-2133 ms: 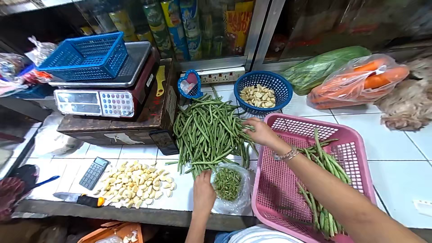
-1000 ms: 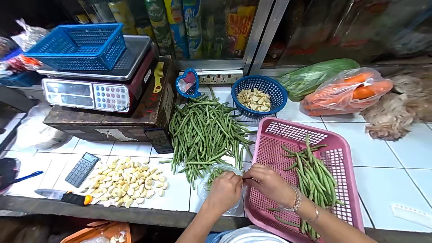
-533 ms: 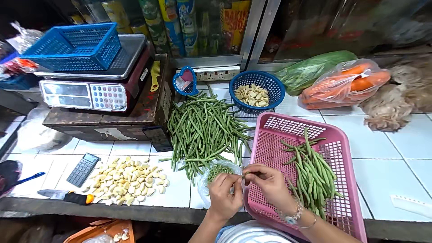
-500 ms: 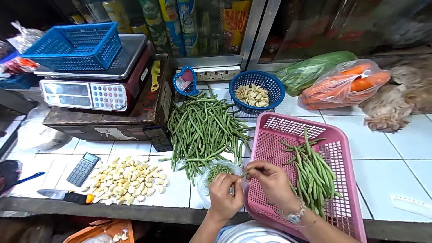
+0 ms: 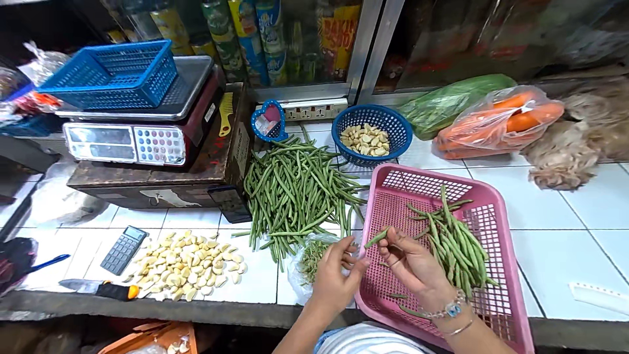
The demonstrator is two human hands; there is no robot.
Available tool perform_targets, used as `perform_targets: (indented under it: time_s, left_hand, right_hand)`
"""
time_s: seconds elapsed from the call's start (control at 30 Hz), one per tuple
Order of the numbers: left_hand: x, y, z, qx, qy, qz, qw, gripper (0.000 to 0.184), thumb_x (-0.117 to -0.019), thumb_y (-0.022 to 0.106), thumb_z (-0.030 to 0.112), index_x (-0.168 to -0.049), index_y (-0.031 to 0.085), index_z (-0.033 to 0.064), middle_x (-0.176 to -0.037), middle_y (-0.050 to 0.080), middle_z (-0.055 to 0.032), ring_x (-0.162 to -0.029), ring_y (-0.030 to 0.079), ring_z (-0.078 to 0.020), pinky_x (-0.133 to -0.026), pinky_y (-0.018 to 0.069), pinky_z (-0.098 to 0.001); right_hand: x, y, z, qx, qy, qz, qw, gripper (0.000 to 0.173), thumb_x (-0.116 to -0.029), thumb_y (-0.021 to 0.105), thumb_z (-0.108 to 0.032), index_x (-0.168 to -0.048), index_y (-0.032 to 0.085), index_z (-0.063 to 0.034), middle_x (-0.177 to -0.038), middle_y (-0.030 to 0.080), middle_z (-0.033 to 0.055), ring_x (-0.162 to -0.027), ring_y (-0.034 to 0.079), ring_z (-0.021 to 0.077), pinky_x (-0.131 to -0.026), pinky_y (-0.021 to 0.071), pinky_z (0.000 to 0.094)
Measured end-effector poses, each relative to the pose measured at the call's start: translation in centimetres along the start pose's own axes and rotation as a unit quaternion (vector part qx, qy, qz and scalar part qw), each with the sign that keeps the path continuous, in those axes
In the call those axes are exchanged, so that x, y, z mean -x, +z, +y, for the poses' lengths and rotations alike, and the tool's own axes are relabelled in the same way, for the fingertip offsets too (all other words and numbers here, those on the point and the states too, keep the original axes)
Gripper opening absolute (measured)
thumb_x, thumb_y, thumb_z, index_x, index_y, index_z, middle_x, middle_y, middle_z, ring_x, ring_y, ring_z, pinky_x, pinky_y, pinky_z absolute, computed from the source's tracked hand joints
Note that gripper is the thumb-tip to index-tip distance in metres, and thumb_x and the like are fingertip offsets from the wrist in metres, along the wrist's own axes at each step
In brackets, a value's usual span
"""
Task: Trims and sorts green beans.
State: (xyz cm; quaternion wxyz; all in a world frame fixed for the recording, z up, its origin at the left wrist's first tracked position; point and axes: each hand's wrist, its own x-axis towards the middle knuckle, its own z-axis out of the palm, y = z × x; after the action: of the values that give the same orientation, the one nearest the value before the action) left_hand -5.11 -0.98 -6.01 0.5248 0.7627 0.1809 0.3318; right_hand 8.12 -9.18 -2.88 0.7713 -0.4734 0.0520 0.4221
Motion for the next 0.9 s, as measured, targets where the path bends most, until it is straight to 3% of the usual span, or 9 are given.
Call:
perform_targets:
  time_s: [0.1, 0.17, 0.27, 0.37, 0.47, 0.53, 0.63, 0.73, 0.9]
  left_hand:
    - [-2.7, 0.2, -0.1, -0.052, 0.139, -0.006, 0.989, 0.017, -0.0923, 0.061, -0.001, -0.099, 0.070, -0.0137, -0.088, 0.071, -0.0203, -0.076, 0.069, -0.0148, -0.074, 0.0555, -0.0205]
    - [-5.1, -1.0, 0.2, -0.158, 0.135, 0.024, 0.978, 0.016, -0.0920, 0.061, -0.002, -0.098, 0.072, -0.0115, -0.090, 0.073, -0.0214, -0.077, 0.072, -0.0238, -0.075, 0.0587, -0.0303]
    - [-8.7, -4.8, 0.6, -0.258, -0.132, -0.021, 0.957, 0.048, -0.1037, 0.060, 0.025, -0.141, 0.055, -0.0056, -0.135, 0.058, -0.0302, -0.117, 0.062, -0.0432, -0.099, 0.0503, -0.0549]
    - [-9.3, -7.9, -1.5, -0.284, -0.300, -0.026, 0.910, 0.053, -0.1049, 0.058, 0.030, -0.145, 0.050, -0.0045, -0.141, 0.054, -0.0302, -0.128, 0.055, -0.0444, -0.108, 0.0424, -0.0578]
    - [-6.3, -9.2, -4.4, -0.298, -0.419, -0.039, 0.857, 0.057, -0.1010, 0.065, 0.026, -0.144, 0.046, -0.0066, -0.136, 0.057, -0.0315, -0.125, 0.058, -0.0443, -0.106, 0.0444, -0.0569]
    - [-4.2, -9.5, -5.9, -0.302, -0.477, -0.037, 0.825, 0.067, -0.0947, 0.073, 0.018, -0.148, 0.041, -0.0064, -0.140, 0.053, -0.0327, -0.128, 0.056, -0.0452, -0.106, 0.0453, -0.0565]
    - [-1.9, -9.3, -7.6, -0.318, -0.513, -0.049, 0.796, 0.074, -0.0863, 0.074, 0.002, -0.149, 0.036, -0.0062, -0.143, 0.049, -0.0335, -0.128, 0.056, -0.0455, -0.104, 0.0472, -0.0555]
    - [-0.7, -8.7, -9.2, -0.312, -0.507, -0.073, 0.800, 0.080, -0.0827, 0.072, -0.004, -0.152, 0.031, -0.0044, -0.144, 0.048, -0.0325, -0.129, 0.055, -0.0438, -0.105, 0.0476, -0.0535]
    - [-1.1, -7.0, -10.6, -0.265, -0.418, -0.035, 0.868, 0.088, -0.0853, 0.074, -0.001, -0.157, 0.023, -0.0037, -0.145, 0.048, -0.0328, -0.125, 0.058, -0.0418, -0.104, 0.0483, -0.0488]
  right_hand:
    - [0.2, -0.7, 0.6, 0.046, -0.018, -0.035, 0.998, 0.036, -0.1070, 0.033, -0.001, -0.087, 0.063, -0.0085, -0.074, 0.072, -0.0024, -0.062, 0.066, 0.0024, -0.061, 0.0562, 0.0156]
    - [-0.5, -1.0, 0.7, 0.098, -0.065, -0.039, 0.992, 0.029, -0.1035, 0.039, 0.002, -0.094, 0.064, -0.0076, -0.081, 0.072, -0.0036, -0.068, 0.067, 0.0030, -0.067, 0.0577, 0.0184]
    - [-1.9, -1.7, 1.6, 0.295, -0.165, -0.054, 0.939, 0.018, -0.0972, 0.055, 0.005, -0.115, 0.059, 0.0060, -0.099, 0.065, 0.0027, -0.081, 0.065, 0.0032, -0.078, 0.0566, 0.0195]
    - [-3.5, -1.8, 2.4, 0.525, -0.228, -0.160, 0.804, 0.029, -0.0951, 0.065, -0.004, -0.116, 0.064, 0.0162, -0.123, 0.063, 0.0295, -0.107, 0.064, 0.0291, -0.096, 0.0517, 0.0370]
    - [-5.0, 0.9, 1.7, 0.686, -0.093, -0.248, 0.678, 0.033, -0.1042, 0.053, -0.007, -0.132, 0.059, 0.0102, -0.144, 0.052, 0.0290, -0.136, 0.050, 0.0397, -0.115, 0.0381, 0.0470]
    - [-6.8, 2.9, 2.0, 0.776, -0.011, -0.247, 0.581, 0.040, -0.1015, 0.049, -0.001, -0.139, 0.052, 0.0109, -0.149, 0.045, 0.0292, -0.141, 0.042, 0.0419, -0.116, 0.0349, 0.0501]
    - [-7.6, 5.1, 2.6, 0.851, 0.100, -0.243, 0.456, 0.033, -0.1016, 0.052, -0.005, -0.125, 0.058, 0.0165, -0.138, 0.053, 0.0345, -0.133, 0.050, 0.0480, -0.106, 0.0404, 0.0603]
    - [-7.5, 5.1, 4.3, 0.857, 0.152, -0.260, 0.418, 0.035, -0.1009, 0.055, -0.008, -0.125, 0.057, 0.0174, -0.135, 0.055, 0.0355, -0.128, 0.054, 0.0497, -0.102, 0.0426, 0.0646]
    - [-7.4, 3.9, 5.1, 0.861, 0.129, -0.287, 0.400, 0.042, -0.1027, 0.052, -0.009, -0.141, 0.049, 0.0089, -0.139, 0.055, 0.0322, -0.128, 0.054, 0.0491, -0.103, 0.0423, 0.0645]
